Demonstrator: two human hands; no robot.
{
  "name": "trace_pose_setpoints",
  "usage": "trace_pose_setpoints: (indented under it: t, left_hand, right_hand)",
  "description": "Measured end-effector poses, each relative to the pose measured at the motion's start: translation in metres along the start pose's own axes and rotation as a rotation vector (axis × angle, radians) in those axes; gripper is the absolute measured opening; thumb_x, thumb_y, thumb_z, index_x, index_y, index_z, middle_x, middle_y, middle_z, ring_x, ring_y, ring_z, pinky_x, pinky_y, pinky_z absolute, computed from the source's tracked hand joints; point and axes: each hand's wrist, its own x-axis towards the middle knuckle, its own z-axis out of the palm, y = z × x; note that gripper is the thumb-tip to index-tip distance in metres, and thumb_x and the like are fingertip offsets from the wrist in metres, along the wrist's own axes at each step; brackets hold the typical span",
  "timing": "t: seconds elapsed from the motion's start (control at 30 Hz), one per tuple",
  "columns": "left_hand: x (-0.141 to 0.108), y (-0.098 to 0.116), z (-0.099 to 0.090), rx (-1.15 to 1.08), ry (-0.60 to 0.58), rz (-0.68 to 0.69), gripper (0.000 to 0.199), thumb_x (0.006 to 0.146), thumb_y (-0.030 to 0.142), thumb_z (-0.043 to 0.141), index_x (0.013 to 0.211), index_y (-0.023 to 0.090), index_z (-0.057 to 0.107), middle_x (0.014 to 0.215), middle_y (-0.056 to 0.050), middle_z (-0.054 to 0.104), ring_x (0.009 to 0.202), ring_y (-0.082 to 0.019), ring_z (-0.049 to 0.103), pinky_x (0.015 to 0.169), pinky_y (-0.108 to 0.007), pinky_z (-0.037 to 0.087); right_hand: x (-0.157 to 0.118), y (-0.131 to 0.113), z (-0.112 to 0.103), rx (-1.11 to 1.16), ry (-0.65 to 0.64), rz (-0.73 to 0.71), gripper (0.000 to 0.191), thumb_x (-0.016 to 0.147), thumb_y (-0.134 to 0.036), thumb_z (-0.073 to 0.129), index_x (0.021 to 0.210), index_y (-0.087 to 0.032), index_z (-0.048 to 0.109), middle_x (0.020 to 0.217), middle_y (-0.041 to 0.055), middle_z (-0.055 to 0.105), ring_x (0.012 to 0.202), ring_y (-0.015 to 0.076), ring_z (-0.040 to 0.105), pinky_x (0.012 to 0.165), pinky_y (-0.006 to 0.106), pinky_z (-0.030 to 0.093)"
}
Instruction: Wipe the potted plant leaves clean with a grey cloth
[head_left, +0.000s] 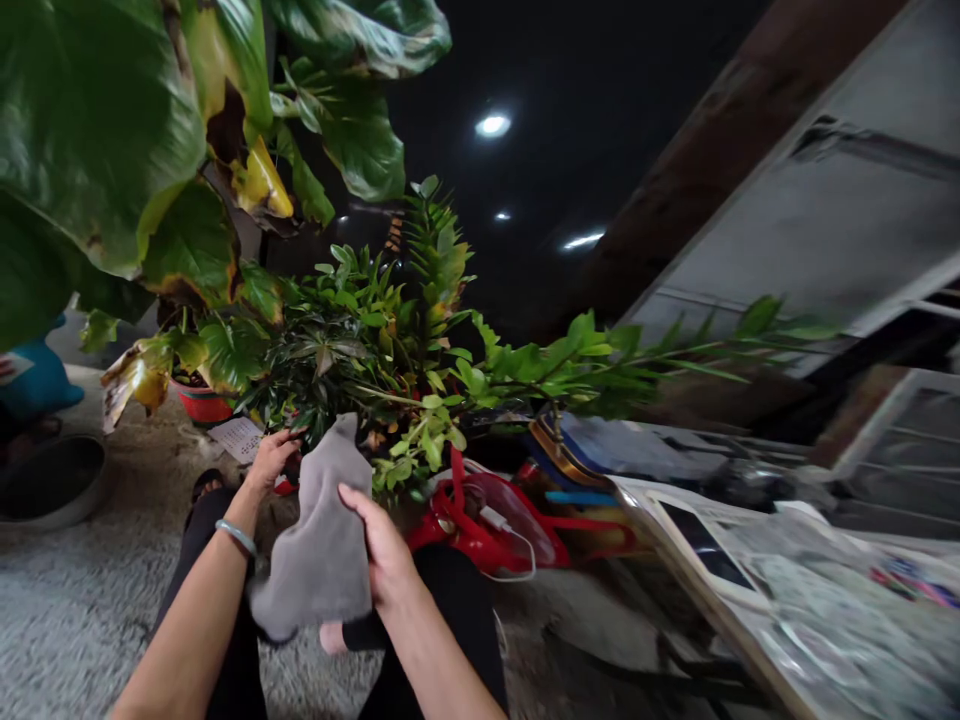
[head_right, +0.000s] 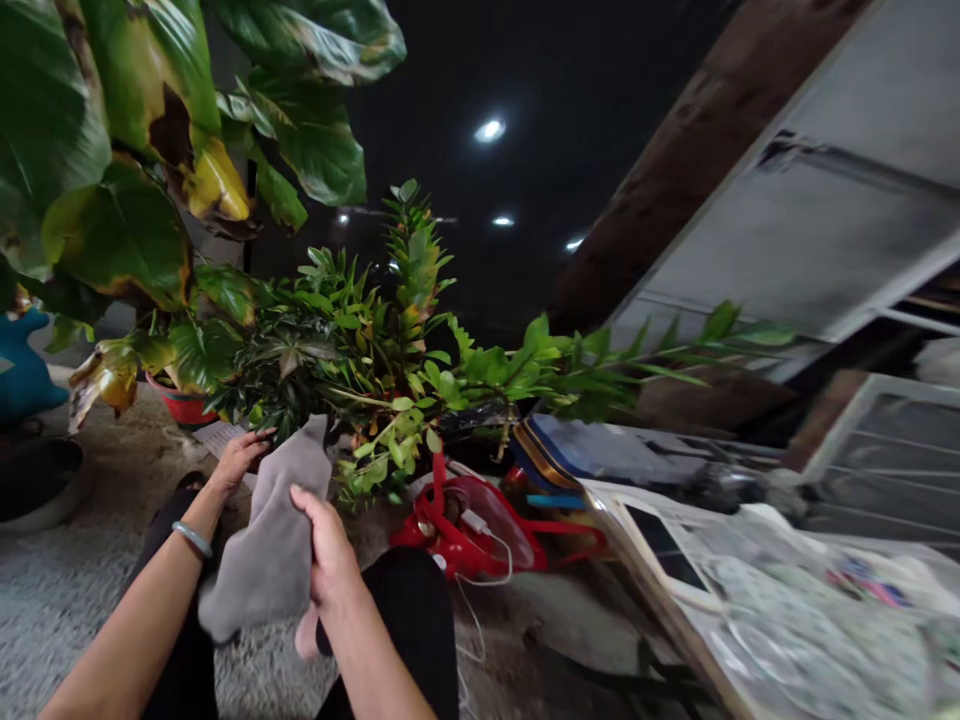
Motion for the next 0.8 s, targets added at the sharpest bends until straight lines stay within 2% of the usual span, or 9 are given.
trace_pose_setpoints:
  t: [0.07,0.13,0.23,0.3,0.43,0.53,0.6,0.7,0.8]
  left_hand:
    - [0.0,0.001,-0.001,-0.012,0.0,0.004,0.051,0.067,0.03,0.073,0.114,0.01,0.073,0.054,0.004,0.059,0.047,-0.011,0.049,0.047,-0.021,0.037]
    - [0.0,0.001,-0.002,-0.017,0.013,-0.002,0.054,0.067,0.029,0.074,0.116,0.009,0.073,0.055,0.003,0.061,0.049,-0.011,0.052,0.049,-0.021,0.04]
    - [0.0,0.0,-0.002,-0.009,0.025,-0.012,0.054,0.067,0.027,0.074,0.118,0.008,0.072,0.057,0.001,0.063,0.053,-0.013,0.056,0.052,-0.022,0.044]
    - [0.0,-0.001,-0.001,-0.018,0.034,-0.015,0.053,0.066,0.026,0.075,0.117,0.008,0.073,0.057,0.001,0.063,0.053,-0.013,0.056,0.052,-0.022,0.045]
    - [0.0,-0.001,0.001,-0.061,0.04,-0.026,0.05,0.064,0.028,0.076,0.11,0.01,0.074,0.052,0.004,0.059,0.045,-0.011,0.05,0.047,-0.022,0.04]
    - [-0.002,0.001,-0.001,-0.057,0.019,0.011,0.036,0.063,0.03,0.075,0.093,0.011,0.076,0.052,0.004,0.058,0.046,-0.011,0.049,0.047,-0.022,0.037]
    - [-0.001,0.001,-0.003,-0.043,0.011,0.034,0.029,0.062,0.03,0.076,0.084,0.012,0.076,0.055,0.002,0.062,0.05,-0.011,0.052,0.049,-0.022,0.038]
    - [0.002,-0.001,-0.004,-0.018,0.024,0.008,0.035,0.062,0.03,0.076,0.092,0.011,0.077,0.057,0.001,0.063,0.051,-0.013,0.053,0.051,-0.022,0.04]
    - [0.005,-0.004,-0.003,-0.003,0.044,-0.019,0.044,0.063,0.029,0.075,0.103,0.011,0.077,0.056,0.0,0.063,0.053,-0.014,0.055,0.052,-0.023,0.042]
  right_hand:
    - [-0.015,-0.007,0.004,-0.025,0.067,-0.024,0.026,0.059,-0.036,0.087,0.075,-0.022,0.072,0.06,-0.0006,0.073,0.057,0.022,0.069,0.057,0.033,0.058]
    - [-0.013,-0.033,0.014,-0.021,0.139,-0.189,0.031,0.057,-0.037,0.087,0.08,-0.02,0.073,0.065,-0.0007,0.074,0.058,0.0205,0.069,0.06,0.031,0.058]
    - [0.018,-0.078,0.029,0.034,0.188,-0.497,0.034,0.055,-0.034,0.084,0.082,-0.018,0.073,0.073,0.0008,0.077,0.067,0.0216,0.072,0.068,0.031,0.059]
    - [0.042,-0.091,0.035,0.034,0.155,-0.501,0.029,0.056,-0.035,0.082,0.078,-0.018,0.072,0.067,0.0012,0.076,0.069,0.0231,0.072,0.069,0.033,0.059]
    - [0.048,-0.056,0.028,-0.112,0.028,-0.225,0.026,0.06,-0.041,0.081,0.071,-0.019,0.071,0.055,0.0022,0.07,0.059,0.0241,0.07,0.061,0.034,0.058]
    - [0.018,-0.013,0.011,-0.248,-0.036,-0.125,0.03,0.063,-0.043,0.082,0.078,-0.018,0.075,0.061,0.0036,0.073,0.056,0.0221,0.068,0.057,0.031,0.055]
    - [-0.002,-0.003,0.003,-0.308,-0.055,-0.107,0.034,0.062,-0.042,0.085,0.082,-0.017,0.076,0.066,0.0045,0.076,0.058,0.0222,0.069,0.058,0.031,0.055]
    - [-0.01,-0.027,0.005,-0.3,0.019,-0.27,0.042,0.058,-0.042,0.088,0.088,-0.016,0.076,0.077,0.0065,0.079,0.066,0.0236,0.072,0.064,0.032,0.056]
    - [0.011,-0.07,0.02,-0.134,0.126,-0.513,0.04,0.056,-0.04,0.086,0.087,-0.016,0.075,0.08,0.0057,0.079,0.072,0.0248,0.073,0.071,0.034,0.058]
